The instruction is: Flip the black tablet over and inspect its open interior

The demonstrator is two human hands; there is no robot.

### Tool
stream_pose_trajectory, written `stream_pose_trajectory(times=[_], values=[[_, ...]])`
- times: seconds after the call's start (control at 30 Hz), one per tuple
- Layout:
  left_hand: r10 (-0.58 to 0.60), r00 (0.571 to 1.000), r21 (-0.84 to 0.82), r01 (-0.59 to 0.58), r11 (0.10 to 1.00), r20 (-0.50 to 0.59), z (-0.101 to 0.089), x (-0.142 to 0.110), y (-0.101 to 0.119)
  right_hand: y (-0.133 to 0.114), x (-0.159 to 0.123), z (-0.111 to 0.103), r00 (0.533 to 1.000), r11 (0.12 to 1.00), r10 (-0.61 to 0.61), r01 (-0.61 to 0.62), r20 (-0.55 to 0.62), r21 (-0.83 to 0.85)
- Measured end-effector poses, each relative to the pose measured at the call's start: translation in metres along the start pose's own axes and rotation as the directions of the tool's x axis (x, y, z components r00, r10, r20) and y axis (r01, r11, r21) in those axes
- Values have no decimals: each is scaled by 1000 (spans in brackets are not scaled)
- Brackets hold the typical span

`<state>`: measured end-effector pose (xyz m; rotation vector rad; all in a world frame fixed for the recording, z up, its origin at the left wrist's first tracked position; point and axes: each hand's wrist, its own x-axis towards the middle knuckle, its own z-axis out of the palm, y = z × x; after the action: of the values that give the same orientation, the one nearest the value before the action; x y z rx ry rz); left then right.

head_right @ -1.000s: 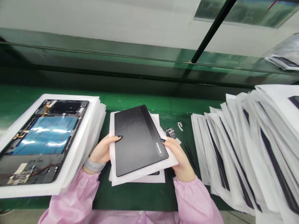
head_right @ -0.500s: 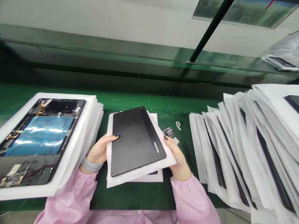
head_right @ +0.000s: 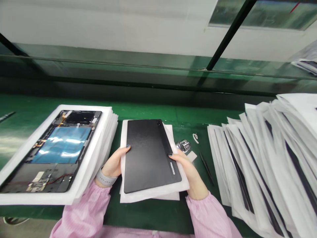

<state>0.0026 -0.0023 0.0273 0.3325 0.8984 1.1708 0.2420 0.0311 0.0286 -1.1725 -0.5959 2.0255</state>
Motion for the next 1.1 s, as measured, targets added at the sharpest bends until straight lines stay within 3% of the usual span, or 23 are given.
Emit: stream_pose_trajectory(times=[0.13, 0.23, 0.5, 0.6, 0.7, 0.73, 0.8, 0.87, 0.93, 1.03, 1.1], values=[[87, 985, 34, -92, 995, 146, 17, -20, 5, 7, 5, 7, 989, 999, -53, 53, 139, 0], [218, 924, 172, -281, 944, 314, 23, -34, 3, 11, 5, 12, 966, 997, -75, 78, 246, -2], [259, 861, 433, -454, 779, 437, 22, -49, 1, 16, 0, 11, 930, 994, -104, 108, 353, 8], [296, 836, 402, -495, 770, 462, 25, -55, 8, 16, -1, 11, 930, 981, -179, 193, 322, -10], [321, 863, 413, -475, 777, 389, 17, -55, 7, 19, 2, 1, 910, 925, -353, 374, 218, -64], [326, 881, 440, -457, 773, 343, 12, -53, 4, 23, 5, -5, 888, 888, -431, 449, 162, -97], [367, 898, 507, -441, 741, 244, 2, -47, -1, 31, 13, -21, 800, 782, -599, 594, 39, -189], [454, 871, 582, -472, 662, 190, -5, -38, -6, 42, 22, -36, 701, 683, -712, 679, -39, -270], [536, 822, 618, -525, 585, 190, -9, -29, -7, 51, 28, -48, 665, 647, -746, 708, -43, -282], [559, 772, 572, -616, 542, 302, -8, -18, -5, 57, 32, -57, 672, 649, -741, 718, 5, -251], [546, 761, 535, -641, 550, 350, -5, -14, -2, 59, 32, -60, 685, 659, -727, 715, 46, -235]])
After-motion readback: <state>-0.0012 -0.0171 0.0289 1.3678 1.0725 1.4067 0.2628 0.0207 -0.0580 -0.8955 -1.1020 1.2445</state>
